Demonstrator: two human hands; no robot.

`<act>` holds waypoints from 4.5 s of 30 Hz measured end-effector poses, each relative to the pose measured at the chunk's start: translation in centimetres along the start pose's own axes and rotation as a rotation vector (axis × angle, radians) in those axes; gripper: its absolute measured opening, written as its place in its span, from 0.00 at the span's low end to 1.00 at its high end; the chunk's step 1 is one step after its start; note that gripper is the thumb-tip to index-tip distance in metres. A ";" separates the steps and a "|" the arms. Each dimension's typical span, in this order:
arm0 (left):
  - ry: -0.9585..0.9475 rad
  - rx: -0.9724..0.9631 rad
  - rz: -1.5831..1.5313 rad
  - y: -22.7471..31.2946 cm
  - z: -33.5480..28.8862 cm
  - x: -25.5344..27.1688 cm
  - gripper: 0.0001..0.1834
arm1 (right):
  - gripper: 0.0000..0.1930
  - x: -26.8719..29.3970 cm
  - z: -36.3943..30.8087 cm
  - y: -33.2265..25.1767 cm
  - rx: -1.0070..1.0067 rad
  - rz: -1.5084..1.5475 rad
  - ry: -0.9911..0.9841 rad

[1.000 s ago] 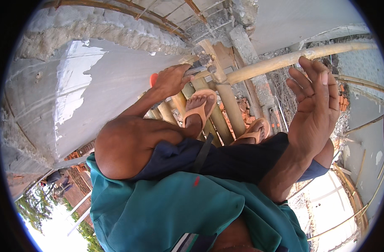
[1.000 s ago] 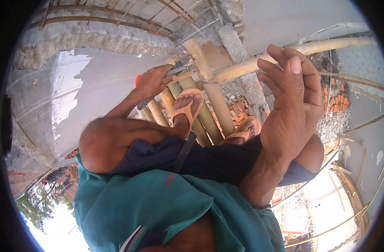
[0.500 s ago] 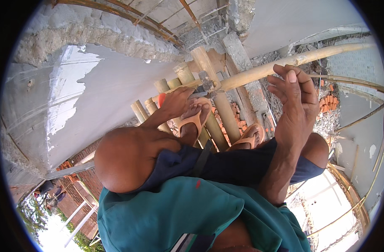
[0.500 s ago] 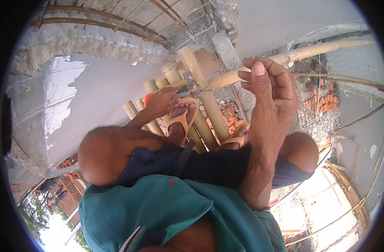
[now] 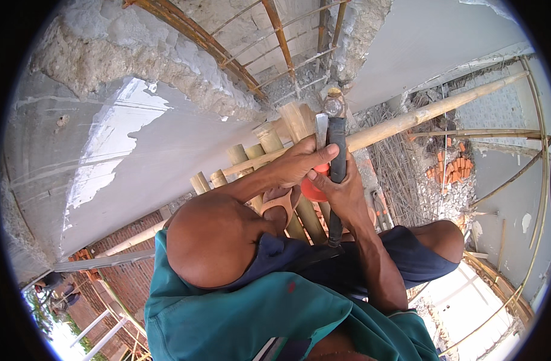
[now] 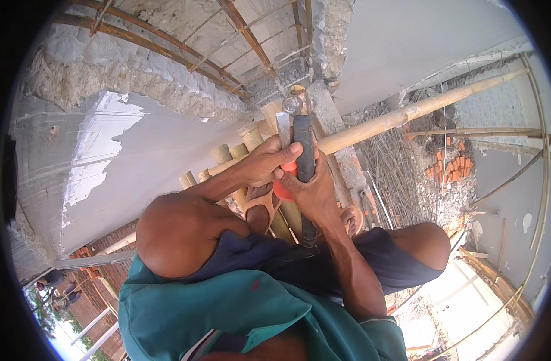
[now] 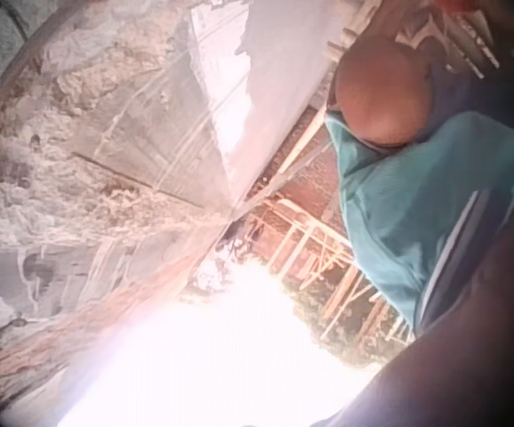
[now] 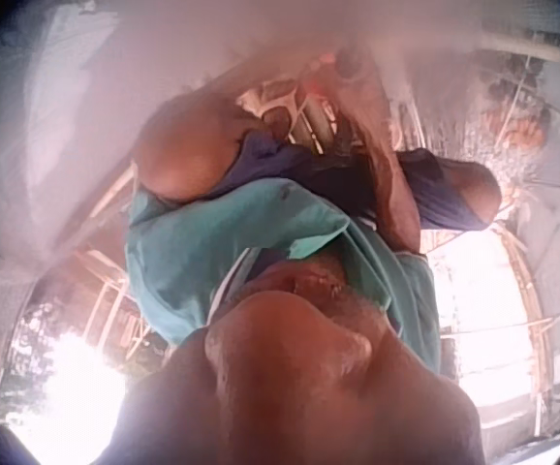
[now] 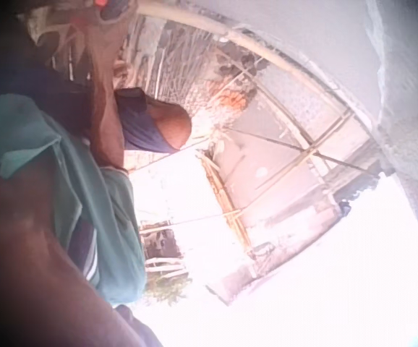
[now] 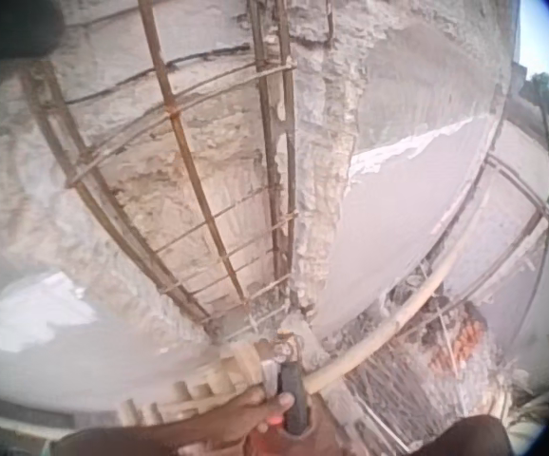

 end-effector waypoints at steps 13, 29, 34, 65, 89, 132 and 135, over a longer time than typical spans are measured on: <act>0.116 -0.062 -0.606 -12.7 -8.1 9.1 0.16 | 0.23 -0.7 19.5 8.9 0.368 -1.060 0.033; 0.515 -0.114 -0.941 -13.8 -14.6 11.2 0.17 | 0.28 -10.3 35.6 13.3 0.617 -1.757 -0.611; 0.485 -0.143 -0.946 -14.0 -14.3 11.2 0.19 | 0.22 -8.6 33.6 11.0 0.819 -1.380 -0.433; 0.468 -0.391 -0.914 -13.4 -14.5 10.6 0.21 | 0.13 -6.1 23.7 11.5 1.033 -1.726 -1.006; 0.579 -0.249 -0.338 -8.6 -13.1 13.4 0.41 | 0.28 -10.6 5.3 1.4 0.227 -0.709 -1.010; 0.560 -0.105 1.605 -3.9 -6.1 13.8 0.29 | 0.18 3.0 17.8 0.1 0.946 -1.127 -0.294; 0.541 -0.218 1.766 -4.6 -6.7 12.7 0.34 | 0.17 5.9 15.9 -6.4 1.055 -1.015 -0.024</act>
Point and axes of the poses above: each hand's wrist, its own z-axis towards the middle knuckle, its own x-axis out of the back of the hand, y = z × x, the point moved 9 cm from there along z, towards the middle knuckle, and after that the axes turned 15 degrees about -z, right-handed, at the moved point
